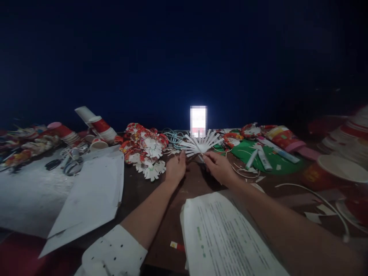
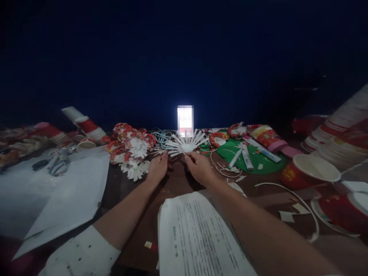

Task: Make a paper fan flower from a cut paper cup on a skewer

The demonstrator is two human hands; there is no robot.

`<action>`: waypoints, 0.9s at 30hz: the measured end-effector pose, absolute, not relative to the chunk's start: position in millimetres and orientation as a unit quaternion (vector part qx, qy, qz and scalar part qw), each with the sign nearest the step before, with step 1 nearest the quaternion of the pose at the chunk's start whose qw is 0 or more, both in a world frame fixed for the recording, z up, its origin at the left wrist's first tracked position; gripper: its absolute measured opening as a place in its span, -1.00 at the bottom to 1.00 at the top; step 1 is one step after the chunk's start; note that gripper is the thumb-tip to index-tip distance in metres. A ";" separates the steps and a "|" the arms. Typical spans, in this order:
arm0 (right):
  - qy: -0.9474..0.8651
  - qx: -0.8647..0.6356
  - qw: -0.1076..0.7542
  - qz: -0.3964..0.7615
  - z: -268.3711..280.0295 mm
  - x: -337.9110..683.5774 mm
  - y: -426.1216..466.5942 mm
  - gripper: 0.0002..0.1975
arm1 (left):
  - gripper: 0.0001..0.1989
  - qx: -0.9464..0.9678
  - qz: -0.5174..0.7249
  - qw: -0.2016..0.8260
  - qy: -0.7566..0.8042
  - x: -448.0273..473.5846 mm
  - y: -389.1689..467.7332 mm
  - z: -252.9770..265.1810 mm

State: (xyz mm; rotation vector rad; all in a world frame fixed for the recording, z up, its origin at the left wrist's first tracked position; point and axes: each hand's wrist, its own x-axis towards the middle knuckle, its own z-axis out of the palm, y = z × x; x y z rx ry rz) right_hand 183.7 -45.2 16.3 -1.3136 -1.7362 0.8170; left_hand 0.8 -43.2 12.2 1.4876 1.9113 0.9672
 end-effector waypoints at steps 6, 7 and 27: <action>-0.727 -0.498 0.382 0.278 11.4 179.4 -47.9 -0.63 | -0.74 0.483 0.389 0.427 0.658 5.9 -33.8 14.7; -0.729 -0.499 0.379 0.275 10.8 179.1 -47.9 -0.63 | -0.79 0.467 0.400 0.441 0.653 7.4 -33.0 16.0; -0.753 -0.578 0.252 0.188 19.3 175.0 -57.0 -0.67 | -0.86 0.302 0.445 0.607 0.585 22.4 -16.6 27.8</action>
